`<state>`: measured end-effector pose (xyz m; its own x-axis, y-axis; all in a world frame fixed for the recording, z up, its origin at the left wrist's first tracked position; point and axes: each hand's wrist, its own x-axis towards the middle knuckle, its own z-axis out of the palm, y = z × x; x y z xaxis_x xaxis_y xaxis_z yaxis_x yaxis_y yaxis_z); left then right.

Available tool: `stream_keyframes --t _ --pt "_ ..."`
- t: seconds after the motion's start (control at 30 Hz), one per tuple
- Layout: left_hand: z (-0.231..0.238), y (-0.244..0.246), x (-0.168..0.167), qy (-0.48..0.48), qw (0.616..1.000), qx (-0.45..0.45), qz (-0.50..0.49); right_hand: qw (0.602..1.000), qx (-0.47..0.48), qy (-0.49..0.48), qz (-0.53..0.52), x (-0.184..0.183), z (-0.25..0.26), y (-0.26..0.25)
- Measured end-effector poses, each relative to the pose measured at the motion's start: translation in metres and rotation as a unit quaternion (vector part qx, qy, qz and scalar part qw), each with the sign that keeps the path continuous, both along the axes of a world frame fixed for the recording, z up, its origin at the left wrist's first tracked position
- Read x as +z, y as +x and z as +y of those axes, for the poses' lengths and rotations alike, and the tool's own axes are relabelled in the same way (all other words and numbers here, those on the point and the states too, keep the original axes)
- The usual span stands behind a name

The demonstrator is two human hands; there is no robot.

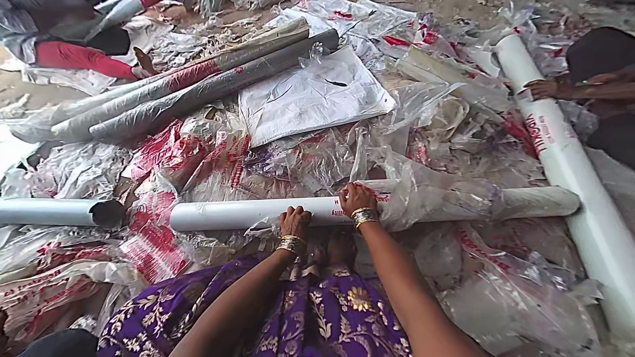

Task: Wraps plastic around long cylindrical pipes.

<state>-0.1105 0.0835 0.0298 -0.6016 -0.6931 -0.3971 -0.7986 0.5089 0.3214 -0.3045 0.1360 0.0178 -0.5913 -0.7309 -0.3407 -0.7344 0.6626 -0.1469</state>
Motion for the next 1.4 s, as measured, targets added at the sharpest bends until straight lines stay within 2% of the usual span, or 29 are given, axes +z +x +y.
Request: stream_keyframes --t 0.17,0.23,0.3,0.43,0.8,0.93,1.03,1.2,1.27,1.4 --pt "-0.01 0.022 -0.026 0.01 0.984 -0.079 0.162 1.0 0.0 -0.004 -0.001 0.0 0.002 0.0" --pt "-0.008 0.025 -0.03 -0.004 0.978 -0.093 0.186 1.0 0.001 -0.008 0.002 0.0 0.001 0.0" --pt "-0.003 0.021 -0.021 -0.011 0.985 -0.085 0.147 1.0 0.003 -0.01 0.002 0.0 0.001 0.0" --pt "0.01 0.0 0.003 0.008 1.0 -0.003 0.008 1.0 0.001 -0.006 0.004 0.0 0.001 0.0" --pt "0.014 -0.016 -0.006 -0.02 0.999 0.017 0.032 1.0 0.001 -0.006 -0.001 -0.002 0.001 -0.001" --pt "0.009 -0.016 -0.003 0.032 0.999 -0.032 0.002 1.0 0.007 -0.005 0.001 -0.001 0.004 0.0" --pt "0.005 0.006 -0.007 0.053 0.992 -0.096 0.057 1.0 0.009 -0.012 0.003 -0.002 0.005 0.002" --pt "0.012 0.015 -0.015 0.017 0.977 -0.199 0.077 1.0 0.009 -0.018 0.008 -0.003 0.007 0.003" --pt "0.018 0.009 -0.013 0.013 0.984 -0.168 0.052 1.0 0.009 -0.02 0.009 -0.003 0.006 0.002" --pt "0.026 -0.015 0.007 0.046 0.999 -0.021 0.003 1.0 0.008 -0.014 0.003 -0.003 0.005 0.002"
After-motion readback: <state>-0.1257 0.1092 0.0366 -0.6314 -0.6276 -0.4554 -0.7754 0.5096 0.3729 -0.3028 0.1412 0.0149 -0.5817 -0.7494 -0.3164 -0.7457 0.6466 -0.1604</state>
